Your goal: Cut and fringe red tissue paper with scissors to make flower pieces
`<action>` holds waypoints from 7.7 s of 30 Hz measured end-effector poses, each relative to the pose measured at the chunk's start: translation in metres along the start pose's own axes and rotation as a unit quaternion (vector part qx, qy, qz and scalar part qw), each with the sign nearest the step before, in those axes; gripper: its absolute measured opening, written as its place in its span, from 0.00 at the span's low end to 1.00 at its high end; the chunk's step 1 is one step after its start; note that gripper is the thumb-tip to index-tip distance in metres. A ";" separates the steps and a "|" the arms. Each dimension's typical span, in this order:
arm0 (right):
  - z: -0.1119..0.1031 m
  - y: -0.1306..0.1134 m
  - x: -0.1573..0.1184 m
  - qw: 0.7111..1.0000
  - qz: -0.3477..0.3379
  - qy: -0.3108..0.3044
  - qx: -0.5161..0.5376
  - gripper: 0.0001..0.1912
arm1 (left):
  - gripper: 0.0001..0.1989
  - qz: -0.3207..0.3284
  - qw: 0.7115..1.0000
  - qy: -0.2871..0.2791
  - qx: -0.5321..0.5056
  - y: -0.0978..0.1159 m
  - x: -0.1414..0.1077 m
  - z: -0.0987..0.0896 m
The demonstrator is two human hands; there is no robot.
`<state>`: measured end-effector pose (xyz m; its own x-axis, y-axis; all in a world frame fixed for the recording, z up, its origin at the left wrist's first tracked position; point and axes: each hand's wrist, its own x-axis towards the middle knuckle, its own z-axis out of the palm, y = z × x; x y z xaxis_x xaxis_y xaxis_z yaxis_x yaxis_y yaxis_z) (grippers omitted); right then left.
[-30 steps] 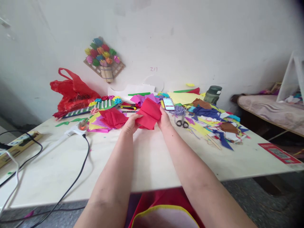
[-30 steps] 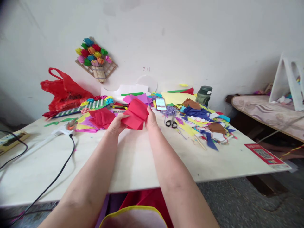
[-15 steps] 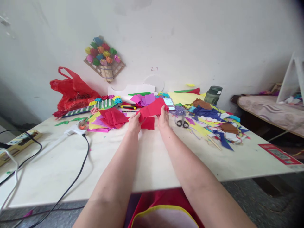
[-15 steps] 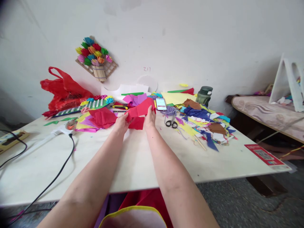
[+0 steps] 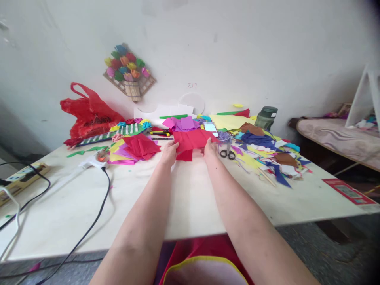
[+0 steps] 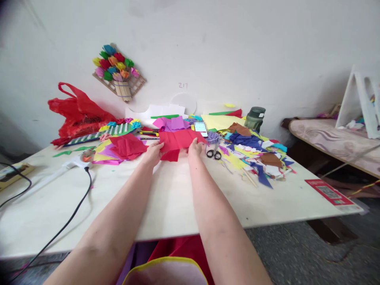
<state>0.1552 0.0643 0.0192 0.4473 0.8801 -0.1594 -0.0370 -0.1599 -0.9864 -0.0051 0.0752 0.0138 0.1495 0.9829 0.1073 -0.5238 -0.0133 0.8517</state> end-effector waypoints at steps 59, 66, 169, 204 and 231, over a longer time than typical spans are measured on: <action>0.058 0.027 -0.002 0.862 -0.425 -0.104 -0.257 0.13 | 0.13 -0.072 0.975 0.177 -0.110 0.015 0.000 -0.029; 0.059 0.031 0.002 0.859 -0.435 -0.123 -0.242 0.14 | 0.17 -0.078 0.970 0.185 -0.139 0.016 -0.001 -0.031; 0.071 0.024 -0.045 0.614 -0.612 -0.119 -0.484 0.18 | 0.20 -0.117 0.956 0.118 -0.240 0.023 -0.012 -0.022; 0.068 0.024 -0.043 0.603 -0.607 -0.147 -0.497 0.18 | 0.16 -0.128 0.955 0.142 -0.228 0.020 -0.002 -0.029; 0.068 0.022 -0.047 0.597 -0.598 -0.158 -0.511 0.19 | 0.09 -0.152 0.952 0.195 -0.179 0.022 -0.007 -0.022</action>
<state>0.0720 0.0497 0.0021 -0.5886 0.6526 0.4772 0.7768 0.6201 0.1101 -0.0362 0.0723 0.0209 0.0530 0.9260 -0.3738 -0.7684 0.2769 0.5770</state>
